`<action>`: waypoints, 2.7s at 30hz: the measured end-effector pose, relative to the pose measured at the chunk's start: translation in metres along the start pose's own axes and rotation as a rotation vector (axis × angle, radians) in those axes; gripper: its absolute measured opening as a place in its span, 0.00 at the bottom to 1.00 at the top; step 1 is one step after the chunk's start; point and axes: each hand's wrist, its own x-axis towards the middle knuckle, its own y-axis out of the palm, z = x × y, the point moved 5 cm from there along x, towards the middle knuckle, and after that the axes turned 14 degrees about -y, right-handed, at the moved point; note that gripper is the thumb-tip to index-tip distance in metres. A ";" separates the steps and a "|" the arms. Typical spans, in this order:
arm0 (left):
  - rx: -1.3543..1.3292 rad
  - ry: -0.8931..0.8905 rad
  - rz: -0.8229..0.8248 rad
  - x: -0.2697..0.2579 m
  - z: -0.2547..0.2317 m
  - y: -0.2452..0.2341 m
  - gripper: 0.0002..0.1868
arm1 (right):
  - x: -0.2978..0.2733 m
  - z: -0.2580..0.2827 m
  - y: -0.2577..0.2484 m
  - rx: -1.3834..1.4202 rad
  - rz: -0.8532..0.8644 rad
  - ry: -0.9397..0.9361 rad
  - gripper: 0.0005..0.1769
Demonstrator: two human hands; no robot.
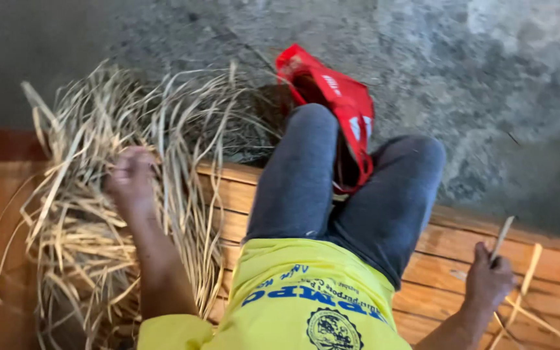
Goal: Stripping and smoothing plant fibers using a wooden tool
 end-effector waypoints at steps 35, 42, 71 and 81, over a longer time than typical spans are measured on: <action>0.500 0.549 -0.246 -0.113 0.020 0.035 0.08 | -0.110 0.409 0.125 0.837 1.001 -0.846 0.03; 0.405 0.422 0.152 -0.166 0.044 0.085 0.10 | -0.153 0.450 0.125 1.234 1.382 -0.389 0.04; 0.090 0.446 0.409 -0.204 -0.059 0.153 0.12 | 0.008 0.344 -0.016 1.437 -0.048 -0.764 0.08; 0.380 0.824 0.748 -0.212 -0.118 0.239 0.09 | 0.028 0.296 -0.002 1.962 0.179 -0.252 0.10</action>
